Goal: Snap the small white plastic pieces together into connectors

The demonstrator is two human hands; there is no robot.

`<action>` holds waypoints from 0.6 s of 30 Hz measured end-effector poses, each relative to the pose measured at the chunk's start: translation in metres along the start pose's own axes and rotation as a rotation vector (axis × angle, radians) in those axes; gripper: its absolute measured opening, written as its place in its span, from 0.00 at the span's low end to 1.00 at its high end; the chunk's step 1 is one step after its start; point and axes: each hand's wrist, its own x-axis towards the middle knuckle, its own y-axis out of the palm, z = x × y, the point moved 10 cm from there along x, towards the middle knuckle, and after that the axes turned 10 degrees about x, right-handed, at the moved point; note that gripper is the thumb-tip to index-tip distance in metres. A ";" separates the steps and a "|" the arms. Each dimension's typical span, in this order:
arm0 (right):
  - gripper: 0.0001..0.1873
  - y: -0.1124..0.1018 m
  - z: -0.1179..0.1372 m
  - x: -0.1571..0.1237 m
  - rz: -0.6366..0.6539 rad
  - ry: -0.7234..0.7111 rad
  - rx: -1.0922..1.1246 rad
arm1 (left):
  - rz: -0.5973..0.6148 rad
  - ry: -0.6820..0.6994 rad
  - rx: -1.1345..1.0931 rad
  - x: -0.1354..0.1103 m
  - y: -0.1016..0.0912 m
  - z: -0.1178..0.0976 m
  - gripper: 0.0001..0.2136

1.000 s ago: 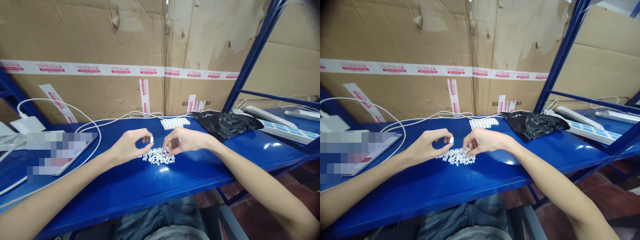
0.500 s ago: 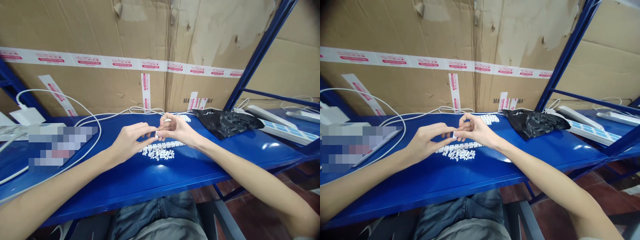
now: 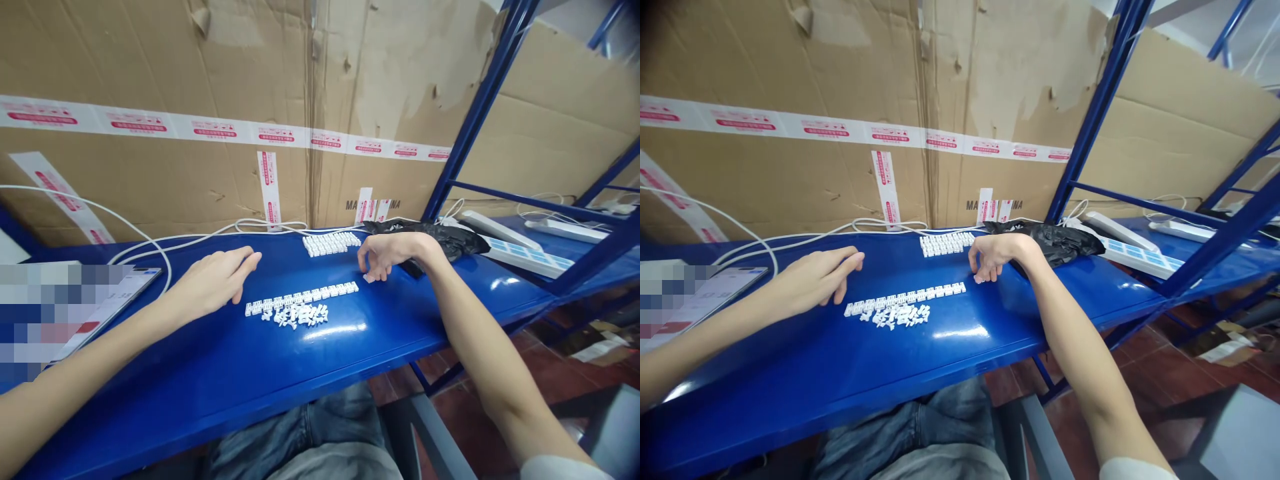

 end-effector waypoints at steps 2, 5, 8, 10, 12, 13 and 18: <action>0.32 0.003 -0.002 0.000 0.019 0.015 -0.014 | 0.108 -0.018 -0.122 0.000 0.012 0.003 0.22; 0.32 0.007 -0.001 0.000 0.040 0.021 -0.007 | 0.182 -0.015 -0.246 0.001 0.022 0.004 0.23; 0.31 0.012 0.002 0.002 0.054 0.002 -0.003 | 0.202 -0.009 -0.300 0.002 0.024 0.004 0.23; 0.29 0.016 0.006 0.003 0.068 -0.022 -0.005 | 0.207 -0.007 -0.307 0.002 0.025 0.003 0.22; 0.27 0.019 0.009 0.003 0.076 -0.045 -0.019 | 0.211 -0.010 -0.308 0.001 0.025 0.003 0.22; 0.25 0.020 0.011 0.003 0.075 -0.056 -0.030 | 0.215 -0.013 -0.311 0.001 0.025 0.003 0.22; 0.18 0.022 0.019 0.002 0.064 -0.095 -0.072 | 0.225 -0.021 -0.314 0.000 0.025 0.001 0.22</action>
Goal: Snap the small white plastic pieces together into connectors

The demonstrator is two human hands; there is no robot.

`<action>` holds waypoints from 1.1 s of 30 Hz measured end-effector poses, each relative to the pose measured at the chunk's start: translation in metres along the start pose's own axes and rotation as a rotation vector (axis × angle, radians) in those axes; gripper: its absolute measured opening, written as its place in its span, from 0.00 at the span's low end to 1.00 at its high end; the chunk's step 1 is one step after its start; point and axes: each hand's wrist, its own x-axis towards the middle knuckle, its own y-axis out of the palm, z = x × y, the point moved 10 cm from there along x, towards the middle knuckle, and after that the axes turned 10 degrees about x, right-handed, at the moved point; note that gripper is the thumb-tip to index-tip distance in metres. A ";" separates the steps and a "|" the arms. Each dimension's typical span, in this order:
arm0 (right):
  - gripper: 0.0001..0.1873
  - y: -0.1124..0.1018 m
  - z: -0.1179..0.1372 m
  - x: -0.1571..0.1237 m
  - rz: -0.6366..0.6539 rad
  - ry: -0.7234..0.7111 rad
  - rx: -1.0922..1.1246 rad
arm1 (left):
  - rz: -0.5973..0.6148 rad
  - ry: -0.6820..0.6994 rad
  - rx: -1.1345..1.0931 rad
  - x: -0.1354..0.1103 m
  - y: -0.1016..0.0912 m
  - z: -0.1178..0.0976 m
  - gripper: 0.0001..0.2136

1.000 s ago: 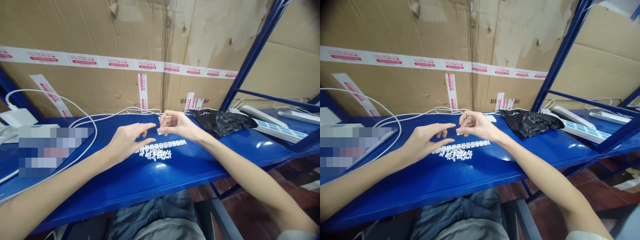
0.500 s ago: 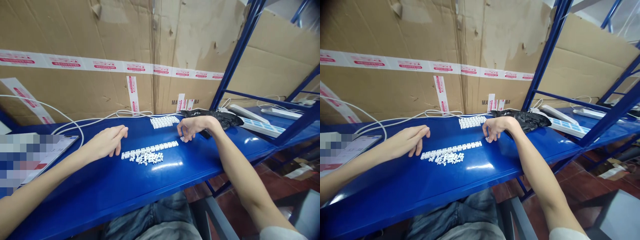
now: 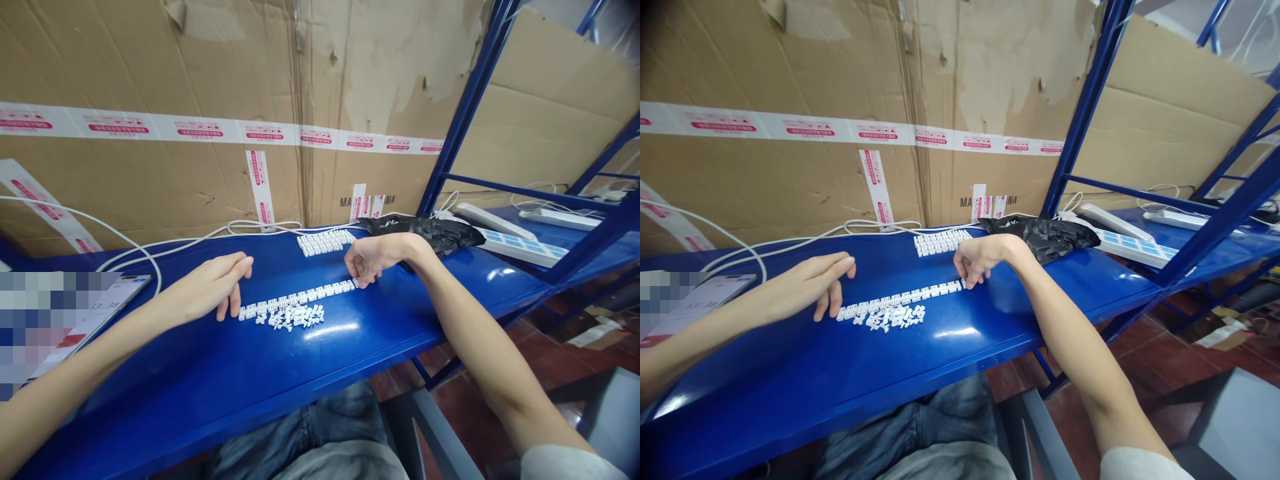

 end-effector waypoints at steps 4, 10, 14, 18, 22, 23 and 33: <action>0.18 0.000 0.001 0.000 -0.006 -0.007 -0.002 | -0.011 -0.002 0.001 -0.001 -0.001 -0.001 0.22; 0.20 0.001 0.000 0.002 -0.001 -0.013 0.005 | -0.017 -0.013 0.017 -0.002 -0.001 0.000 0.22; 0.20 0.001 0.001 0.003 -0.009 -0.021 -0.005 | -0.017 -0.017 0.037 -0.002 -0.001 0.000 0.22; 0.20 -0.001 0.005 0.004 -0.020 -0.060 -0.065 | -0.007 -0.017 0.044 -0.001 0.000 -0.001 0.22; 0.21 -0.002 0.007 0.003 -0.022 -0.075 -0.091 | -0.014 -0.017 0.027 -0.002 -0.001 -0.001 0.22; 0.20 -0.002 0.007 0.003 -0.022 -0.073 -0.091 | -0.016 -0.017 0.022 -0.002 -0.002 -0.001 0.22; 0.27 -0.003 0.006 0.001 -0.025 -0.055 -0.069 | -0.006 -0.048 0.033 -0.004 -0.002 0.000 0.22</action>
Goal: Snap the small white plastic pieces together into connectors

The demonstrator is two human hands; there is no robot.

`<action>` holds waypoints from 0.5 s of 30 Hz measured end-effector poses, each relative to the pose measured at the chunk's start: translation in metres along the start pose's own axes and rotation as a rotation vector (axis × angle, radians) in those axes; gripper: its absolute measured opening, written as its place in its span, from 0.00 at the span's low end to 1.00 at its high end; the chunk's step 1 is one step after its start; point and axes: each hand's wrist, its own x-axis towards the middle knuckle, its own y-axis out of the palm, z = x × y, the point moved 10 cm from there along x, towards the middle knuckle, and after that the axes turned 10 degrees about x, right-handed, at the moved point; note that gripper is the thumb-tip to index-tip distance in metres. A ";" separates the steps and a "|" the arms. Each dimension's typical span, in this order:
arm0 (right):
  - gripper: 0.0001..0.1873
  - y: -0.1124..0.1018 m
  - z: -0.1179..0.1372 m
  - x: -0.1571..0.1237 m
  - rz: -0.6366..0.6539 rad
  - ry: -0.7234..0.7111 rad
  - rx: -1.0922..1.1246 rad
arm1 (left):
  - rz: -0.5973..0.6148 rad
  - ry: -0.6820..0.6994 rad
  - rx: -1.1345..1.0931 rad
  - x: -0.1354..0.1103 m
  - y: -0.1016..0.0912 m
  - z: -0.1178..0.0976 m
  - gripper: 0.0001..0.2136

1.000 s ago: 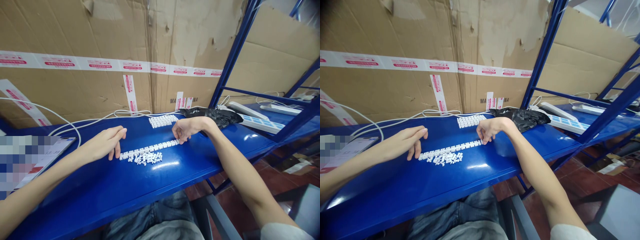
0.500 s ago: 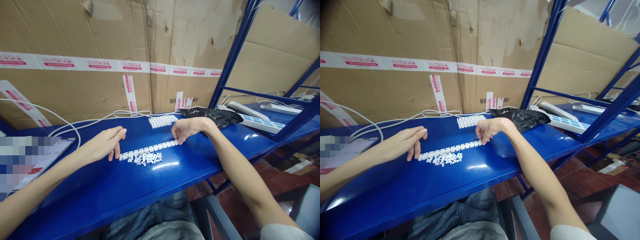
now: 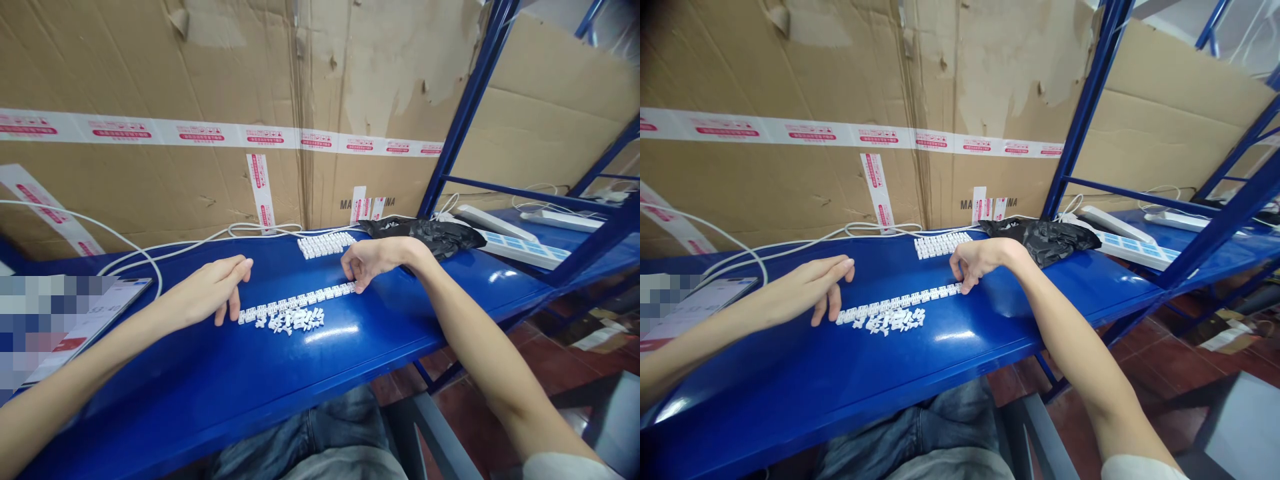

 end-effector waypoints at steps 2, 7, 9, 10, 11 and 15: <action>0.27 -0.010 0.000 -0.002 -0.037 -0.034 0.037 | -0.022 -0.003 0.020 0.000 -0.003 -0.001 0.22; 0.16 -0.061 -0.008 -0.006 -0.422 -0.091 -0.116 | -0.185 0.028 0.130 -0.003 -0.021 -0.007 0.22; 0.22 -0.067 -0.016 -0.002 -0.471 -0.045 -0.190 | -0.255 0.037 0.204 -0.005 -0.028 -0.011 0.21; 0.25 -0.066 -0.019 0.001 -0.464 -0.028 -0.203 | -0.283 0.034 0.241 -0.006 -0.030 -0.012 0.21; 0.27 -0.063 -0.021 0.003 -0.449 -0.020 -0.203 | -0.304 0.029 0.271 -0.006 -0.031 -0.012 0.21; 0.27 -0.055 -0.022 0.011 -0.412 -0.028 -0.193 | -0.304 0.010 0.333 -0.008 -0.028 -0.014 0.20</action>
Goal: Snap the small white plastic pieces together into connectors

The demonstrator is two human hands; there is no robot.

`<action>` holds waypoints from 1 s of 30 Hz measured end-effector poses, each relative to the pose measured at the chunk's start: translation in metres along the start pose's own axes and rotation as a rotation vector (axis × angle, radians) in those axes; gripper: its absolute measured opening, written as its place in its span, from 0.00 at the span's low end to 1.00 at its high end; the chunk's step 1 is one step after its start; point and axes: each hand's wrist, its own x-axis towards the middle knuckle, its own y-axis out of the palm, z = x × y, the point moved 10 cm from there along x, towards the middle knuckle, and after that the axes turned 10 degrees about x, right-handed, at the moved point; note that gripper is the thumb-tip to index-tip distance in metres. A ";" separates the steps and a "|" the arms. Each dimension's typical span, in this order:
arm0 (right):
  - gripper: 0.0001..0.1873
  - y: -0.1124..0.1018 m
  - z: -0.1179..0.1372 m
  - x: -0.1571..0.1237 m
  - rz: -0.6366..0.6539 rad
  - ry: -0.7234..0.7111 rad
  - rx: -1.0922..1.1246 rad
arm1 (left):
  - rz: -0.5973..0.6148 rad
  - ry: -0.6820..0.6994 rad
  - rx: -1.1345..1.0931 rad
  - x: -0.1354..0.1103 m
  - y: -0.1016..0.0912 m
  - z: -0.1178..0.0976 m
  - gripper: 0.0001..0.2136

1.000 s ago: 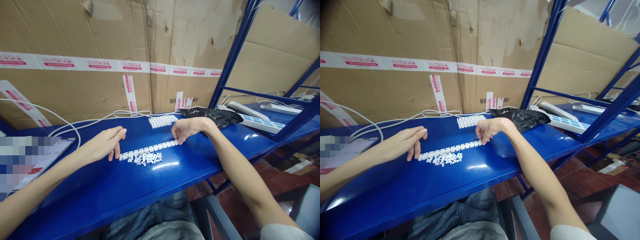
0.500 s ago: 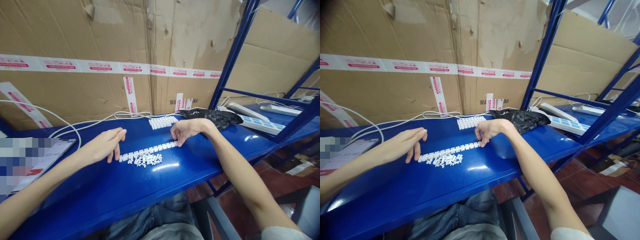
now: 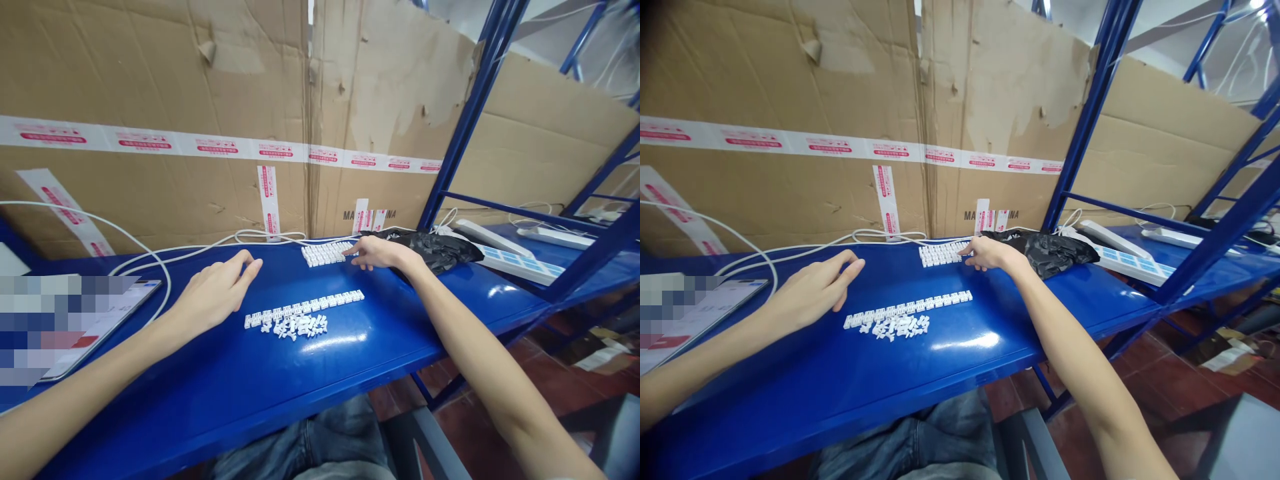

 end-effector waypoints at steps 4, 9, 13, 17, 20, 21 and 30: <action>0.24 0.002 -0.001 0.001 0.015 -0.004 -0.027 | 0.022 0.005 0.047 -0.002 0.003 -0.003 0.20; 0.17 -0.004 0.000 0.001 -0.040 0.016 -0.029 | 0.023 0.001 0.070 -0.001 0.004 -0.002 0.20; 0.23 -0.006 0.004 0.005 -0.111 0.018 -0.114 | 0.026 0.013 0.076 -0.001 0.005 -0.003 0.20; 0.11 -0.005 0.008 0.005 -0.118 0.028 -0.131 | 0.031 0.021 0.056 -0.002 0.005 -0.005 0.20; 0.07 -0.009 0.035 -0.002 -0.190 -0.129 -0.061 | 0.007 0.065 -0.019 -0.004 0.005 -0.012 0.19; 0.07 -0.011 0.050 -0.007 -0.228 -0.207 -0.005 | -0.008 0.101 -0.058 -0.006 0.004 -0.017 0.18; 0.06 0.013 0.132 -0.031 -0.388 -0.539 0.510 | -0.166 0.364 -0.141 -0.022 0.002 -0.054 0.18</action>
